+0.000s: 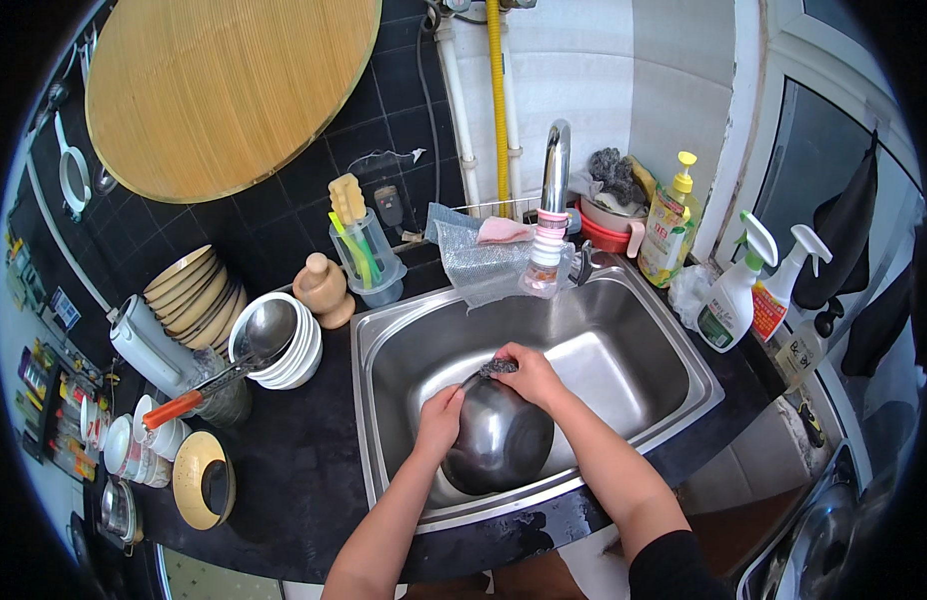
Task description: The person scrubs a stainless steel bowl with a sponge in a kitchen sink. They apply liquid soap to the bowl and continue scrubbing the interior and exterior surfaces thoroughly. The person rinses the bowl under running water and places it in a drying rack.
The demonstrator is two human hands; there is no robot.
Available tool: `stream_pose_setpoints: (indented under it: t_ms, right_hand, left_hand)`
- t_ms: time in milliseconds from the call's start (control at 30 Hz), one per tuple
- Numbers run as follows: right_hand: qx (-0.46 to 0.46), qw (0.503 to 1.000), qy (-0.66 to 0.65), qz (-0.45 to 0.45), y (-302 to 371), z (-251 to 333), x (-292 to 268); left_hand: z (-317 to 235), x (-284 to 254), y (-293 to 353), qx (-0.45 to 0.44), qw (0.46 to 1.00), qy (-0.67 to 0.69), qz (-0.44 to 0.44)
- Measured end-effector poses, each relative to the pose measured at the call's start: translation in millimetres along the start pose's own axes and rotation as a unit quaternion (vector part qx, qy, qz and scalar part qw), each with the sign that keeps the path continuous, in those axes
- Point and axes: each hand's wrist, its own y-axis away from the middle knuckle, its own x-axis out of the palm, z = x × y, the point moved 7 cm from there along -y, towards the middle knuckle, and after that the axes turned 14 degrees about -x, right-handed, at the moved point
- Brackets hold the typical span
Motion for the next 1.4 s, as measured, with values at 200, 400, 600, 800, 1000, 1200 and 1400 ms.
stream_pose_setpoints:
  t_ms: [200,400,600,800,1000,1200,1400]
  right_hand:
    - [-0.103,0.985,0.136,-0.026,-2.6,16.4,-13.3]
    - [-0.179,0.963,0.203,0.005,-1.9,34.1,-4.1]
    - [-0.208,0.953,0.219,0.034,-3.5,50.2,-2.4]
    - [-0.328,0.92,0.2,0.078,-6.7,90.0,19.5]
    - [-0.265,0.925,0.264,0.063,-17.9,59.4,18.0]
    - [-0.282,0.923,0.247,0.088,-21.2,63.8,28.6]
    - [-0.313,0.914,0.233,0.114,-22.0,74.4,34.8]
  left_hand:
    - [-12.3,16.0,11.2,-0.14,0.966,0.157,0.147]
    - [2.2,6.7,6.0,-0.11,0.98,0.128,0.107]
    - [-8.2,11.1,2.3,-0.065,0.989,0.066,0.115]
    - [-1.1,9.5,-2.5,-0.044,0.986,0.085,0.136]
    - [2.9,10.9,-3.6,-0.114,0.975,0.114,0.154]
    - [8.8,9.3,-9.3,-0.098,0.981,0.09,0.141]
    - [15.8,7.1,-15.3,-0.091,0.982,0.101,0.134]
